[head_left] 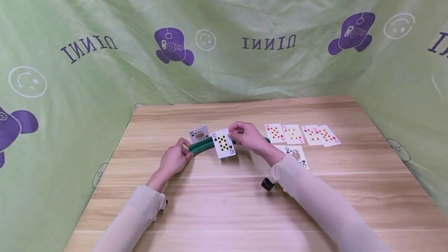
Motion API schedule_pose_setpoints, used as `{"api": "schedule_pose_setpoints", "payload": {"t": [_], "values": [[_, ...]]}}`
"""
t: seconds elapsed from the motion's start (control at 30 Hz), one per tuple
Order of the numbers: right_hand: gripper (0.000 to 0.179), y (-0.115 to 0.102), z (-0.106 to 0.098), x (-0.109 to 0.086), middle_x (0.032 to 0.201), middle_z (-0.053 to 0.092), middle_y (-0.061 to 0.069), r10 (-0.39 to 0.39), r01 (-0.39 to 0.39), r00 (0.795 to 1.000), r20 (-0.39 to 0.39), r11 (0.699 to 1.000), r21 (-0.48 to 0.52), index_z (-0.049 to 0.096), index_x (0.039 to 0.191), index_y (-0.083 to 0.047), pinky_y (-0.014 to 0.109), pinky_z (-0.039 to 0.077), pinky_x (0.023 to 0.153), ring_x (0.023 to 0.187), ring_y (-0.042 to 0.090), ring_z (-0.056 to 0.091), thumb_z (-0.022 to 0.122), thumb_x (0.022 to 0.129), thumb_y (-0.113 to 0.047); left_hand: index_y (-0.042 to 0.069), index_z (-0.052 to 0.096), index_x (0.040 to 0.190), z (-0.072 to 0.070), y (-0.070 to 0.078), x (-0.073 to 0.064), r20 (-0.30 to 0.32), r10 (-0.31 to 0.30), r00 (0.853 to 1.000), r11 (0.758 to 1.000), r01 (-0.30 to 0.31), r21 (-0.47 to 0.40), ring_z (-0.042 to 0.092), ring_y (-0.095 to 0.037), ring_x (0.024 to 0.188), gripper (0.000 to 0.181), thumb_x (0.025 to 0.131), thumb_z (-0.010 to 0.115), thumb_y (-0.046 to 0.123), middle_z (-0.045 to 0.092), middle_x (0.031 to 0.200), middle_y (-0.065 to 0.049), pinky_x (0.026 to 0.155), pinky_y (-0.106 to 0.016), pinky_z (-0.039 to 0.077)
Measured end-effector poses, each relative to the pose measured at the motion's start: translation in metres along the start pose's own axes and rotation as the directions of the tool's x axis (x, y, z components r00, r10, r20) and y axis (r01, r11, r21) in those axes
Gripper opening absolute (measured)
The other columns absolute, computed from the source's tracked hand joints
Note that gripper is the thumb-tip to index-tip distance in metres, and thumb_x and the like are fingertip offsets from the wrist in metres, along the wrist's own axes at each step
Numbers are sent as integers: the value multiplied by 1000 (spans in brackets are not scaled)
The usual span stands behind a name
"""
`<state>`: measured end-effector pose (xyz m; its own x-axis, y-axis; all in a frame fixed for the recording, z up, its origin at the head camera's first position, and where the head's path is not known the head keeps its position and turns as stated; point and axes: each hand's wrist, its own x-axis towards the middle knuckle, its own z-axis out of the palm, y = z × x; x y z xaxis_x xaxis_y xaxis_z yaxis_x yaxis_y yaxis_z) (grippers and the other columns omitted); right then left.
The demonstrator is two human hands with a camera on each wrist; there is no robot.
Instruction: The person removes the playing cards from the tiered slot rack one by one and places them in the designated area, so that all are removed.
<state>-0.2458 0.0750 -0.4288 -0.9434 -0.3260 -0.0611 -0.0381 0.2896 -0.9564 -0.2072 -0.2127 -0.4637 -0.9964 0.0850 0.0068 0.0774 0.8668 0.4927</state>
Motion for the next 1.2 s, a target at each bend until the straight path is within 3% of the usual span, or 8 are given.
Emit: {"api": "schedule_pose_setpoints", "payload": {"t": [0.2, 0.4, 0.77, 1.2], "values": [[18, 4, -10, -3, 87, 68, 6, 5, -5, 1000, -19, 1000, -5, 64, 110, -4, 40, 52, 71, 68, 23, 59, 66, 93, -11, 12, 54, 114, 1, 0, 0, 0, -1, 1000, 1000, 1, 7, 64, -18, 75, 31, 89, 72, 19, 75, 90, -5, 69, -33, 46], [18, 6, -19, -10, 84, 68, 4, -2, 1, 999, -32, 1000, -28, 64, 111, -4, 31, 47, 64, 66, 20, 57, 65, 94, -11, 12, 54, 114, 1, 0, 0, 2, 5, 1000, 1000, -5, 4, 63, -18, 75, 31, 89, 72, 19, 75, 90, -5, 69, -32, 45], [19, 16, -39, -21, 64, 56, -3, 13, -16, 997, -74, 999, -35, 64, 111, -6, 24, 37, 57, 64, 20, 54, 65, 94, -15, 12, 54, 114, 2, -2, 0, -6, 10, 1000, 1000, -10, 4, 63, -18, 74, 31, 89, 72, 19, 75, 90, -5, 69, -32, 45], [23, 17, -63, -37, 65, 54, 0, 39, -43, 994, -100, 998, -41, 63, 115, -5, 24, 38, 58, 68, 23, 54, 63, 95, -17, 12, 54, 114, 1, -1, 0, -3, 5, 1000, 1000, -5, 7, 62, -17, 73, 31, 89, 72, 19, 74, 89, -4, 67, -31, 44]]}}
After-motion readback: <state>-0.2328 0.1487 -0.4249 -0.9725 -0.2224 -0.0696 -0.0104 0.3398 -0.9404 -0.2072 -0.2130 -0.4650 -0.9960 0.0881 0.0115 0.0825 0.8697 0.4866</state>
